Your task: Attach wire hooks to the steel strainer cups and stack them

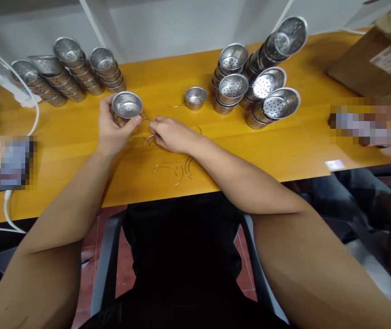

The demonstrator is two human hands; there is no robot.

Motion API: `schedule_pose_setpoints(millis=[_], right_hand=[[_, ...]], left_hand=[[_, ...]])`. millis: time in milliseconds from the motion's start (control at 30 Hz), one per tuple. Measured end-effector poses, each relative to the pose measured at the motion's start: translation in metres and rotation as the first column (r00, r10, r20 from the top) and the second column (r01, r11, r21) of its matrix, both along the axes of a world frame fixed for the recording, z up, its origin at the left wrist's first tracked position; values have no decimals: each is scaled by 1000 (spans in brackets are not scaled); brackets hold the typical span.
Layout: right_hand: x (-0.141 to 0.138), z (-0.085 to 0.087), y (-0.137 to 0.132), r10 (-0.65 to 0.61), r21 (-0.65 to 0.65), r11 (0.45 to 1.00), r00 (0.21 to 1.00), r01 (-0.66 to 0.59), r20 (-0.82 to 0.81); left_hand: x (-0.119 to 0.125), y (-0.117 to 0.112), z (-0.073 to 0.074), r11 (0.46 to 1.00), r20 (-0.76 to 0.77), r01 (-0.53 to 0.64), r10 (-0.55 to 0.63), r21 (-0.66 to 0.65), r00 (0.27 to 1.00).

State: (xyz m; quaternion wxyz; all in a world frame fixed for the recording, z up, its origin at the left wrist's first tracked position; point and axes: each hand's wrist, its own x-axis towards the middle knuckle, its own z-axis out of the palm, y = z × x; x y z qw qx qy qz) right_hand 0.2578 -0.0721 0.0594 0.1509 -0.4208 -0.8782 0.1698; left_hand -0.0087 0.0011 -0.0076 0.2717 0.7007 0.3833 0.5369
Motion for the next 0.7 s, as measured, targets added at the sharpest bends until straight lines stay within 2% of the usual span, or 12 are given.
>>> schedule_pose_setpoints(millis=[167, 300, 400, 700], right_hand=[[7, -2, 6, 71, -9, 997, 980, -74, -185], [8, -9, 11, 129, 47, 992, 955, -120, -268], [9, -13, 14, 165, 96, 985, 942, -143, -292], [10, -18, 18, 183, 169, 976, 934, -136, -306]], left_hand=[[0, 11, -11, 983, 73, 158, -165, 93, 984], [-2, 18, -16, 965, 50, 201, -212, 168, 976], [-5, 16, -14, 970, 17, 180, -185, 161, 983], [-1, 4, 5, 987, -29, -16, 21, 159, 999]])
